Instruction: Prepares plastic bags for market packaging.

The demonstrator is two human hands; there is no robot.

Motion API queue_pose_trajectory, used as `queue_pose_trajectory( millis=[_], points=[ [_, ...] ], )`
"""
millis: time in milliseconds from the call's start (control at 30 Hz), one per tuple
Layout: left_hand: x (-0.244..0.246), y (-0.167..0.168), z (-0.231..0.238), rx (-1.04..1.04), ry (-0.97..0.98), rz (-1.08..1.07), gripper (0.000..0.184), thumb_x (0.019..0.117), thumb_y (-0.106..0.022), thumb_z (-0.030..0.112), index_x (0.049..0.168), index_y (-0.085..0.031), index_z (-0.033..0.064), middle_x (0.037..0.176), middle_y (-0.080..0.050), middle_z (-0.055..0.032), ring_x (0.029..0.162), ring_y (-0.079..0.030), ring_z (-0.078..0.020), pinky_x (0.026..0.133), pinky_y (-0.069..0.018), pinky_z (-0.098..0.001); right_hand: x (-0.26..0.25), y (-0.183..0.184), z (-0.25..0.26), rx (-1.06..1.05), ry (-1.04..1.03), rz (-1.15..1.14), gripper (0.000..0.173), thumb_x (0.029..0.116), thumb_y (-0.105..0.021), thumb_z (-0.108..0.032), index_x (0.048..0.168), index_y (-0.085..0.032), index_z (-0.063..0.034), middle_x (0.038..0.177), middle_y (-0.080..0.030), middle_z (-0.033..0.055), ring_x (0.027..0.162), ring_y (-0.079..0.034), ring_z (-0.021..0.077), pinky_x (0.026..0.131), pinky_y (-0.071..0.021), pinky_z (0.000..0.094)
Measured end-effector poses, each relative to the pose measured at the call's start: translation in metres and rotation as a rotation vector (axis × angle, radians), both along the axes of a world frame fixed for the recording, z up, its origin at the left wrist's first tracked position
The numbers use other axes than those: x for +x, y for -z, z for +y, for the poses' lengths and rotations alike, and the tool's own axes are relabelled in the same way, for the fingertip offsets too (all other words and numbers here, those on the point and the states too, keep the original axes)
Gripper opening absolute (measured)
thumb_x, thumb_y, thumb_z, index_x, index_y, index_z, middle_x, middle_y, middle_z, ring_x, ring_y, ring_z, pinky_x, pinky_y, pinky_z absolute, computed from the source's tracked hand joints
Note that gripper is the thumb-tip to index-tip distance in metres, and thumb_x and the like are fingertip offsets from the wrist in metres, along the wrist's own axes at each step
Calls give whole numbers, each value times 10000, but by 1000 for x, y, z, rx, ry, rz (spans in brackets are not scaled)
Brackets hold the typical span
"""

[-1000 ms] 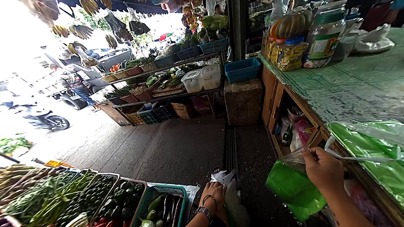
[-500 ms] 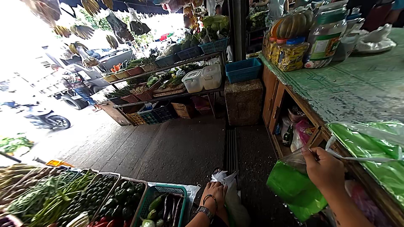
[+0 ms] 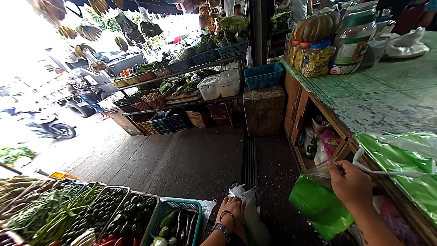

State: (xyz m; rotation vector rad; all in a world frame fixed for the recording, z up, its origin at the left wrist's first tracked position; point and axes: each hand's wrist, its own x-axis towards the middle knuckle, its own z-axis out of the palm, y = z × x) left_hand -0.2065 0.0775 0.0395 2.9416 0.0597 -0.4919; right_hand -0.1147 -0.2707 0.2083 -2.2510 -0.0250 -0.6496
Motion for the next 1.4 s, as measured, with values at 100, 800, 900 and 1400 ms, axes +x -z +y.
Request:
queue_pose_trajectory(
  millis=[100, 800, 900, 1400],
  points=[
    [0, 0, 0, -4, -4, 0, 717, 1096, -126, 526, 1153, -718, 127, 1328, -658, -26, 1347, -536, -193, 1215, -295, -473, 0, 1, 0, 1, 2, -7, 428, 1052, -529, -349, 859, -638, 18, 676, -564, 133, 619, -553, 268, 596, -434, 497],
    [-2, 0, 0, -14, -8, -21, 722, 1095, -131, 531, 1140, -727, 125, 1320, -665, -28, 1349, -537, -194, 1217, -295, -475, 1, 2, 2, 5, 9, 5, 407, 1050, -528, -326, 852, -640, 12, 674, -569, 132, 618, -560, 268, 593, -438, 500],
    [-1, 1, 0, -6, -5, -9, 724, 1094, -125, 532, 1154, -722, 128, 1328, -661, -28, 1351, -535, -198, 1217, -293, -476, 1, 2, 1, 4, 8, 10, 410, 1051, -532, -332, 853, -637, 12, 673, -565, 131, 620, -557, 266, 596, -435, 496],
    [-1, 2, 0, 0, 0, -7, 730, 1094, -117, 533, 1160, -722, 130, 1345, -656, -25, 1362, -528, -193, 1222, -286, -476, 1, 4, 1, 10, 10, 11, 400, 1047, -544, -332, 850, -636, 4, 677, -569, 122, 618, -555, 260, 592, -435, 489]
  ],
)
